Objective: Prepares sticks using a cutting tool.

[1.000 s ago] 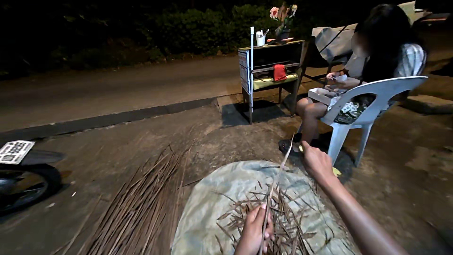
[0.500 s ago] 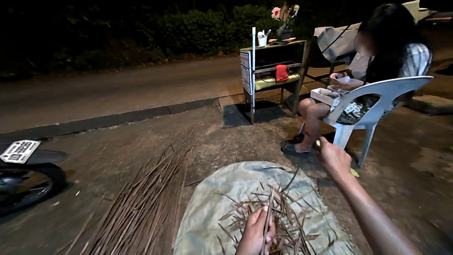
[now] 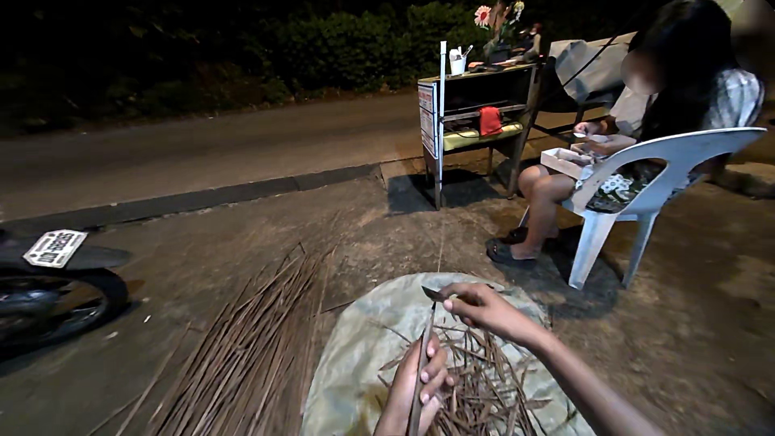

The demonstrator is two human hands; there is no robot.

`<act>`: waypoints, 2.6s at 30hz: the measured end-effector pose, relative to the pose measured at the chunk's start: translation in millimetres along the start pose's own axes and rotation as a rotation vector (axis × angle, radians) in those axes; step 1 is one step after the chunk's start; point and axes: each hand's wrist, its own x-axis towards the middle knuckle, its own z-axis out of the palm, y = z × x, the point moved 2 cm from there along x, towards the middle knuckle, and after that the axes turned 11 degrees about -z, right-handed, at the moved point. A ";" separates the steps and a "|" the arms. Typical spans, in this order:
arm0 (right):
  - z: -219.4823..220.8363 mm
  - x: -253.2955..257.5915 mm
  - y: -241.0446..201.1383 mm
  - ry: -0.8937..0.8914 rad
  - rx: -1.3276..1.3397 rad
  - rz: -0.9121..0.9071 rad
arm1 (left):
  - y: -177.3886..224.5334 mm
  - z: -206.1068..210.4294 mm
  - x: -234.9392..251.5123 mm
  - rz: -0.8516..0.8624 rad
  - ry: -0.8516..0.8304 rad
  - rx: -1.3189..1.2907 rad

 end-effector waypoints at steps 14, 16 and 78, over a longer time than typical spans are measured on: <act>-17.7 -2.7 13.8 0.331 0.016 -0.033 | -15.5 9.4 1.7 -0.125 -0.121 -0.073; -23.5 -5.3 11.2 0.275 0.081 -0.010 | -17.5 10.5 2.0 -0.124 -0.116 -0.068; -18.5 -4.8 20.9 0.482 -0.096 0.125 | 0.2 17.7 -2.8 -0.182 0.500 0.957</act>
